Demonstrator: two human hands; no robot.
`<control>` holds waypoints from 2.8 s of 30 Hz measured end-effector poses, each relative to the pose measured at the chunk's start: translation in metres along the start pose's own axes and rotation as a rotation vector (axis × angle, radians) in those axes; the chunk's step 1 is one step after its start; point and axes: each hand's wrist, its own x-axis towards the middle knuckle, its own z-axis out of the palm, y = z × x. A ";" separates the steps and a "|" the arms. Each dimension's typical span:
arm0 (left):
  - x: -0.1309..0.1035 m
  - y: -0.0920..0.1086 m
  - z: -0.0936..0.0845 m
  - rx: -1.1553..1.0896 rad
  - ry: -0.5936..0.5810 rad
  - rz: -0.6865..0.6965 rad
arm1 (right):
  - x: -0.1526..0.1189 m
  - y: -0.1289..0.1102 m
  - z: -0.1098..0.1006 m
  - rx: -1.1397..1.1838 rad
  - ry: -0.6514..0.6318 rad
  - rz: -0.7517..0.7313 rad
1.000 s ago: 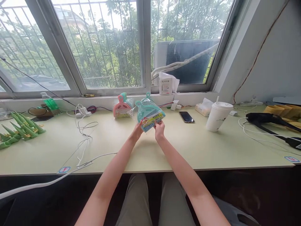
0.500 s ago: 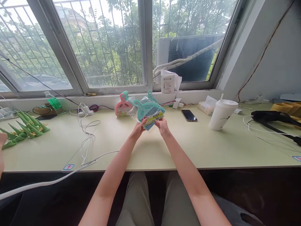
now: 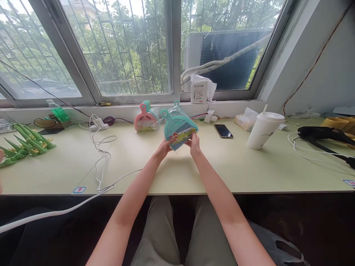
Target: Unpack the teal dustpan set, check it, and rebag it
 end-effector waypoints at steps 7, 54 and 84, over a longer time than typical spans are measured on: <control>0.005 -0.003 -0.006 -0.035 -0.017 -0.014 | 0.001 -0.003 0.001 -0.112 0.000 -0.103; -0.002 0.020 -0.007 0.085 -0.025 0.021 | 0.003 0.008 -0.004 0.094 -0.295 -0.102; 0.009 0.005 -0.021 0.101 0.288 -0.087 | 0.025 -0.002 -0.037 -0.427 -0.062 0.096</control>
